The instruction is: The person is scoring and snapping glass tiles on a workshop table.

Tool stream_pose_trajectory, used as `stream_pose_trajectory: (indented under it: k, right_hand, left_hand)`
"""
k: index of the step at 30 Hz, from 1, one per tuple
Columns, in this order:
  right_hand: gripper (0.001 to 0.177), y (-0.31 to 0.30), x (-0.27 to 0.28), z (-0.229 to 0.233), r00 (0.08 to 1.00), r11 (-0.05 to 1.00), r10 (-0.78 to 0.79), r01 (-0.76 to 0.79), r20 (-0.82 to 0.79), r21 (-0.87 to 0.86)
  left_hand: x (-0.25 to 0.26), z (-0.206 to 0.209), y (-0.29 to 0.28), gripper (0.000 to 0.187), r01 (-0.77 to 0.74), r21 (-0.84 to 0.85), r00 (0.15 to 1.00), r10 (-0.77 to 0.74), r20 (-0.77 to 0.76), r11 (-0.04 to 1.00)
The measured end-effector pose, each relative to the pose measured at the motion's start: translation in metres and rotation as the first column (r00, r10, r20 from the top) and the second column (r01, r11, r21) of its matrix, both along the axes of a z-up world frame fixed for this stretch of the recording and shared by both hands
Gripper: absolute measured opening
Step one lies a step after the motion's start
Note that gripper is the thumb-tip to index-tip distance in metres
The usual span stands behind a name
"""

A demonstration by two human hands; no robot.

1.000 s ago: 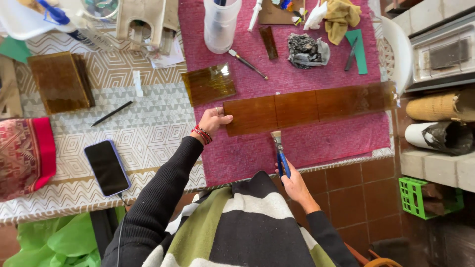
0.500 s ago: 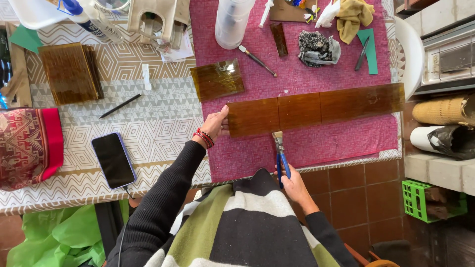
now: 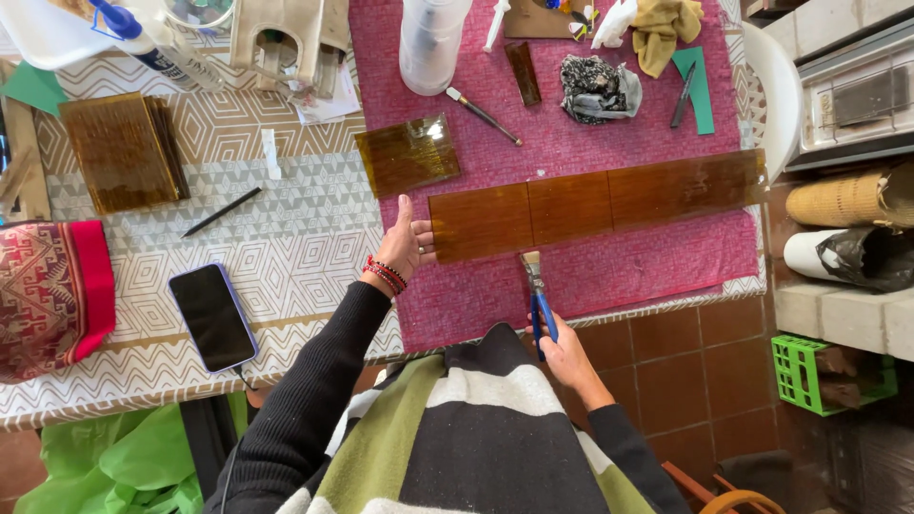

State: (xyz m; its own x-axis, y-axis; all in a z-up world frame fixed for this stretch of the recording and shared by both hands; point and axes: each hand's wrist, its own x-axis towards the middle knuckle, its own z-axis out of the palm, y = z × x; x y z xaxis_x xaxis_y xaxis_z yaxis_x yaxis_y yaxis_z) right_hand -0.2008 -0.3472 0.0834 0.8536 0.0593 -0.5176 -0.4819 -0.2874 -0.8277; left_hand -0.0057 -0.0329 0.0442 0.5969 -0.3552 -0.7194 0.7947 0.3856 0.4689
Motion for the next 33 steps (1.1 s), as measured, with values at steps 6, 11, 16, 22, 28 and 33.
stream_pose_trajectory:
  k: [6,11,16,22,28,33]
  right_hand:
    - [0.068,0.000,0.002,-0.003,0.999,1.000,0.029,-0.029,0.036,-0.001]
    - [0.065,0.002,0.005,-0.005,1.000,1.000,-0.024,0.024,-0.005,0.001]
    - [0.066,-0.002,0.011,-0.004,0.998,0.996,-0.068,0.068,0.001,0.050]
    - [0.062,-0.008,0.029,0.007,0.997,0.998,0.020,-0.015,0.073,-0.066]
    - [0.058,-0.011,0.040,0.001,0.992,0.997,0.048,-0.041,0.116,-0.066]
    - [0.036,-0.013,0.045,-0.006,0.996,0.996,0.028,-0.021,0.086,-0.082]
  left_hand:
    - [-0.008,-0.003,-0.005,0.085,0.015,0.044,0.999,-0.017,0.045,0.999]
    - [-0.018,-0.012,-0.019,0.047,-0.028,0.134,0.966,-0.007,0.260,0.991]
    - [-0.016,-0.024,-0.023,0.036,-0.118,0.078,0.945,0.088,0.316,0.990]
    - [-0.015,-0.025,-0.023,0.033,-0.125,0.114,0.947,0.085,0.310,0.986]
    - [-0.014,-0.026,-0.021,0.032,-0.140,0.087,0.948,0.108,0.299,0.986]
    - [-0.012,-0.010,-0.021,0.031,-0.130,0.143,0.961,0.090,0.261,0.981]
